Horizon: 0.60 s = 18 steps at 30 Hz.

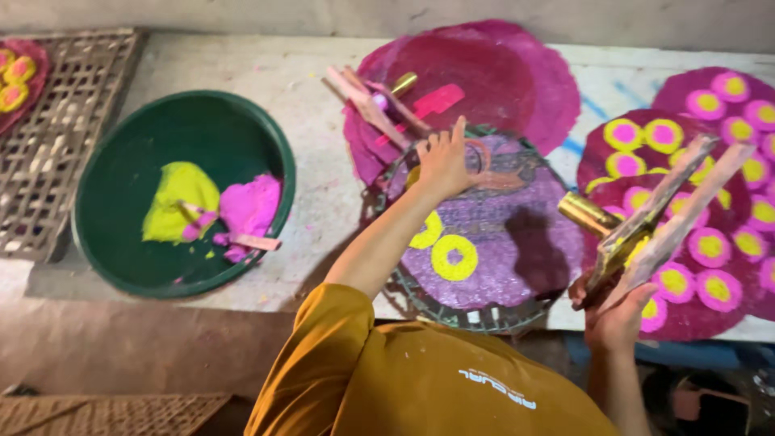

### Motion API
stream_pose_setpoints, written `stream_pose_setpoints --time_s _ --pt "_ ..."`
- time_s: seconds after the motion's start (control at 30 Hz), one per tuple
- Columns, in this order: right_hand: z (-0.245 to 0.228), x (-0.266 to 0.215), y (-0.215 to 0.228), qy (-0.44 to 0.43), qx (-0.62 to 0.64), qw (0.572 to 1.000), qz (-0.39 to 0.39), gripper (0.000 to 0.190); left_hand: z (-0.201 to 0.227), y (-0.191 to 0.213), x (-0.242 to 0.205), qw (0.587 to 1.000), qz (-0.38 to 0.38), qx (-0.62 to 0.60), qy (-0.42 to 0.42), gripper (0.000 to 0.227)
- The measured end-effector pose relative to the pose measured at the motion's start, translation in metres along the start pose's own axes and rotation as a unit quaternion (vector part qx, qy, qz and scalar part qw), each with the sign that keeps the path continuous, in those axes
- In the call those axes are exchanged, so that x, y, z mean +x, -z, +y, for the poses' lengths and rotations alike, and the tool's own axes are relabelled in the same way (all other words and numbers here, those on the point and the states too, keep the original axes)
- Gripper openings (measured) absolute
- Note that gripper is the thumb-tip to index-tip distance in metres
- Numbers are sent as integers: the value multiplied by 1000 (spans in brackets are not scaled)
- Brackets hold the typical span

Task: The person fills wooden molds with pink and yellow dough by hand, presses the molds together, and arranges the formed circular pieces onto decorative bases.

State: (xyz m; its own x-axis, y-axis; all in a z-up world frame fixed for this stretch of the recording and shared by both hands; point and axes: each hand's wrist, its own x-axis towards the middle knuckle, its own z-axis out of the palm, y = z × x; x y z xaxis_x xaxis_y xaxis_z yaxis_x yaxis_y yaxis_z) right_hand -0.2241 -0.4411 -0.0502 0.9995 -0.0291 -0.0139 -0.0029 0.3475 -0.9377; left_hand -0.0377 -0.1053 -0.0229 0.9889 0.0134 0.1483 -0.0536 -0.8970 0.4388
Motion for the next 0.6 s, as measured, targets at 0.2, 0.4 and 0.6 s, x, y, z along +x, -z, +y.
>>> stream_pose_setpoints --time_s 0.2,0.4,0.6 --pt "-42 -14 -12 53 -125 989 -60 79 54 49 -31 978 -8 -81 -190 129" --pt "-152 -20 -88 257 -505 781 -263 68 86 132 -137 826 -289 -302 -379 90" --pt "-236 30 -219 592 -426 481 -487 42 71 208 -186 815 -385 -252 -351 55"
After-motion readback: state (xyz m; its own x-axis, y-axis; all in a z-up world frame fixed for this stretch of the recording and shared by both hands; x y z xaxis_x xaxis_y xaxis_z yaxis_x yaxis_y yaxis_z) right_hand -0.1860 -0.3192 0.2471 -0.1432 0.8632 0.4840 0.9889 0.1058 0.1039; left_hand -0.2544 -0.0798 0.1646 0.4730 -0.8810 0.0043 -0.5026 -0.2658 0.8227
